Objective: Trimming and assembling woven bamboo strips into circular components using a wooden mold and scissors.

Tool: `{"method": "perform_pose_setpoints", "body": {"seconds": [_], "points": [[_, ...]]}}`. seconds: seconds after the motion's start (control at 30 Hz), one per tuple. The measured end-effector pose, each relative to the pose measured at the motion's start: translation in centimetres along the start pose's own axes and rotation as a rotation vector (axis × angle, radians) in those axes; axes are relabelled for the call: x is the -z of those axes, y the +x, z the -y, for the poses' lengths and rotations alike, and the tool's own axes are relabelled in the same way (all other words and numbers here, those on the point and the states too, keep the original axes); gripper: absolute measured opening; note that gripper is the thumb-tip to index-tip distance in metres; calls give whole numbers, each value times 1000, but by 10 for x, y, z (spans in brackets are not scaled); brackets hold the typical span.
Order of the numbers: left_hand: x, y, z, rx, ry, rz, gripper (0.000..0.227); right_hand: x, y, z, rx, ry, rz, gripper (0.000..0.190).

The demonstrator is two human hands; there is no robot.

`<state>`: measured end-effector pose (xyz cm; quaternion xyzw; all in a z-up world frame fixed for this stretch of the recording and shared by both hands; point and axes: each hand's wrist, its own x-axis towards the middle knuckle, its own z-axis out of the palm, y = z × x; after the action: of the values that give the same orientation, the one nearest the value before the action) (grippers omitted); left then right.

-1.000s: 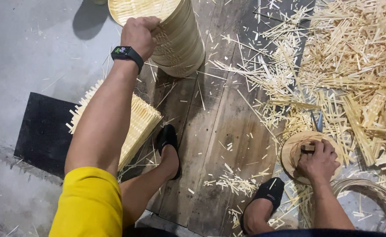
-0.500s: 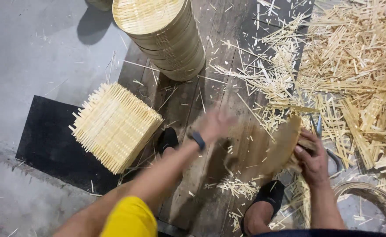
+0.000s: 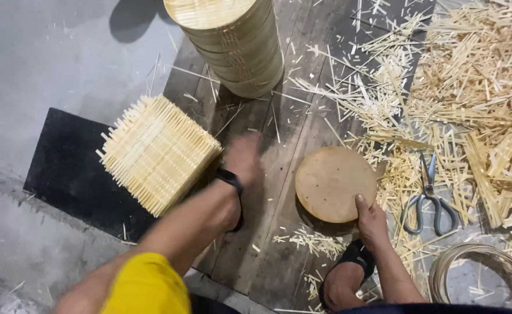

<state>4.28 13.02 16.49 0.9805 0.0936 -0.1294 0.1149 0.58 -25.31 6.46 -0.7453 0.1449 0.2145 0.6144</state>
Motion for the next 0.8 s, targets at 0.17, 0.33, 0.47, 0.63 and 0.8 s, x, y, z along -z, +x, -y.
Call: {"method": "perform_pose_setpoints", "body": {"seconds": [0.17,0.33,0.47,0.63,0.8], "points": [[32,-22,139,271,307,29,87,-4,-4,-5,-86,139,48,53],[114,-60,123,478,134,302,75,-4,-13,17,-249,270,98,55],[120,-62,147,372,90,339,39,6,-14,-8,-241,138,33,55],[145,-69,121,193,266,10,13,28,-4,-34,76,-81,-211,50],[167,-91,-26,-426,117,-447,4,35,-24,33,259,15,-279,43]]}}
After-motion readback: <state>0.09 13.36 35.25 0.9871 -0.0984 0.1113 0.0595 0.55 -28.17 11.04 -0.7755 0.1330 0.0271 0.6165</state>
